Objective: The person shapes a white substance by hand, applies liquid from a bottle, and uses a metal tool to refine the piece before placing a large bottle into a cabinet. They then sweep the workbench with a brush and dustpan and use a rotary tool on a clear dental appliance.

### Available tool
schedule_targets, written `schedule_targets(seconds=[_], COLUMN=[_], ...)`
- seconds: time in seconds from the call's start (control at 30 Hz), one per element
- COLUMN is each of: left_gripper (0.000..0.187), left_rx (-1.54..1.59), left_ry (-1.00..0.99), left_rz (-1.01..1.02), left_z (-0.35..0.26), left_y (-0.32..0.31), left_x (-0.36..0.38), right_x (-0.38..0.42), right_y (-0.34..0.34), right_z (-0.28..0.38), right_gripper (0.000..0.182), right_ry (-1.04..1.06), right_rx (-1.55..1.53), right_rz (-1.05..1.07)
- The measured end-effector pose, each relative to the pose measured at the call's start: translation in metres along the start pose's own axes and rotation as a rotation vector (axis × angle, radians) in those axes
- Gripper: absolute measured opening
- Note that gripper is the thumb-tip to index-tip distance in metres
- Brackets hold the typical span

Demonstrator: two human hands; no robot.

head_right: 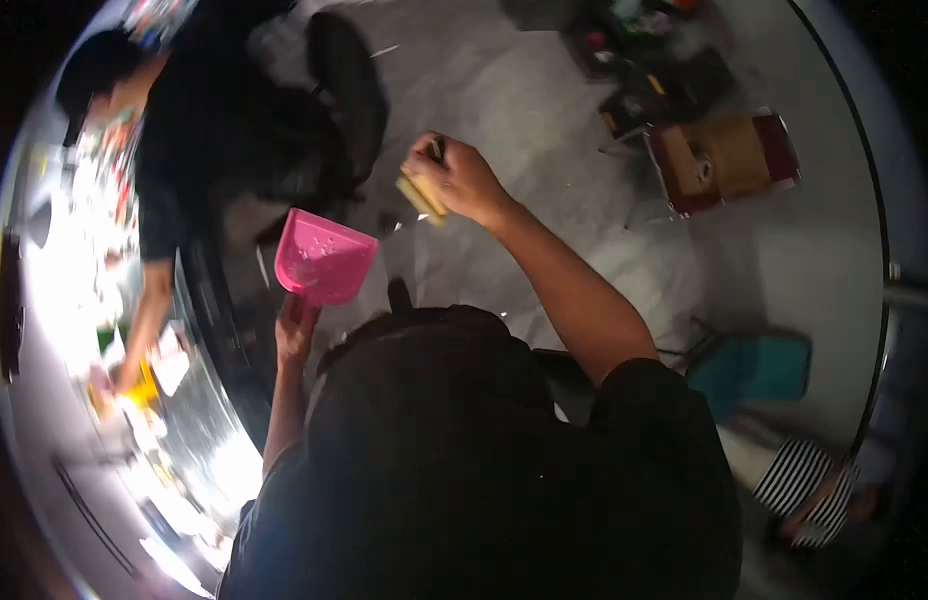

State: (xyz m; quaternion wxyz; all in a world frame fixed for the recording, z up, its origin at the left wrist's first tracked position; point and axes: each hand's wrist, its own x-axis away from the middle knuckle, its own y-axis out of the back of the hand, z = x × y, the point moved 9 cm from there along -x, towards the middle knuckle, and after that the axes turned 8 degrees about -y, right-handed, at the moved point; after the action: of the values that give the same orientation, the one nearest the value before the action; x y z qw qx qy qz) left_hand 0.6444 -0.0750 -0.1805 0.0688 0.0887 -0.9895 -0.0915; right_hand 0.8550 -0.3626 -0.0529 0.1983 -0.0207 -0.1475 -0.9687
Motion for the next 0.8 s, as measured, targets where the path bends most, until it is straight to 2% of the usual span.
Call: schedule_targets(seconds=[0.03,0.07,0.1,0.17,0.2,0.27,0.3,0.37,0.43,0.47,0.5,0.57,0.63,0.67,0.7,0.73,0.8], left_gripper=[0.040,0.041,0.041,0.035,0.035,0.027,0.027,0.019,0.017,0.016,0.015,0.016,0.019,0.023,0.023,0.024,0.023], left_rx=[-0.077,-0.254,-0.264,-0.252,-0.264,-0.160,-0.179,-0.073,-0.028,-0.054,-0.084,-0.094,-0.210,-0.180,-0.188,-0.214,-0.210], left_ry=[0.083,0.132,0.102,-0.182,-0.200,-0.033,-0.050,-0.044,-0.006,-0.026,-0.038,-0.034,-0.038,0.068,0.072,0.030,-0.050], left_rz=[0.064,0.201,0.241,0.393,0.440,0.646,0.691,0.771,0.876,0.906,0.929,0.963,0.914,0.939,0.953,0.968,0.998], left_z=[0.000,0.001,-0.006,-0.040,-0.056,-0.077,-0.085,-0.098,-0.114,-0.120,-0.124,-0.114,-0.115,-0.117,-0.121,-0.125,-0.134], left_y=[-0.012,-0.045,-0.069,-0.124,-0.150,-0.213,-0.244,-0.311,-0.377,-0.398,-0.423,-0.469,-0.510,-0.532,-0.563,-0.585,-0.633], left_x=[-0.028,-0.088,-0.120,-0.165,-0.183,-0.213,-0.230,-0.259,-0.281,-0.292,-0.304,-0.326,-0.349,-0.353,-0.357,-0.366,-0.383], right_x=[0.000,0.012,0.032,0.060,0.076,0.101,0.112,0.134,0.148,0.155,0.161,0.168,0.168,0.162,0.165,0.162,0.153], right_y=[0.030,0.079,0.107,0.138,0.150,0.165,0.175,0.194,0.223,0.230,0.240,0.253,0.270,0.282,0.287,0.295,0.312], right_z=[-0.021,-0.048,-0.076,-0.122,-0.140,-0.177,-0.183,-0.202,-0.235,-0.249,-0.268,-0.303,-0.326,-0.336,-0.348,-0.353,-0.357], right_gripper=[0.017,0.017,0.016,0.018,0.018,0.018,0.018,0.023,0.027,0.028,0.029,0.030,0.032,0.033,0.034,0.036,0.036], right_ry=[-0.054,-0.118,-0.179,-0.337,-0.341,-0.450,-0.449,-0.607,-0.567,-0.640,-0.719,-0.751,-0.921,-0.929,-0.949,-0.986,-0.963], right_rx=[-0.135,-0.163,-0.192,-0.351,-0.369,-0.397,-0.419,-0.350,-0.421,-0.382,-0.348,-0.379,-0.208,-0.219,-0.246,-0.130,-0.095], right_rz=[-0.090,-0.328,-0.503,-0.612,-0.660,-0.686,-0.733,-0.787,-0.885,-0.919,-0.942,-0.986,-0.877,-0.828,-0.762,-0.684,-0.697])
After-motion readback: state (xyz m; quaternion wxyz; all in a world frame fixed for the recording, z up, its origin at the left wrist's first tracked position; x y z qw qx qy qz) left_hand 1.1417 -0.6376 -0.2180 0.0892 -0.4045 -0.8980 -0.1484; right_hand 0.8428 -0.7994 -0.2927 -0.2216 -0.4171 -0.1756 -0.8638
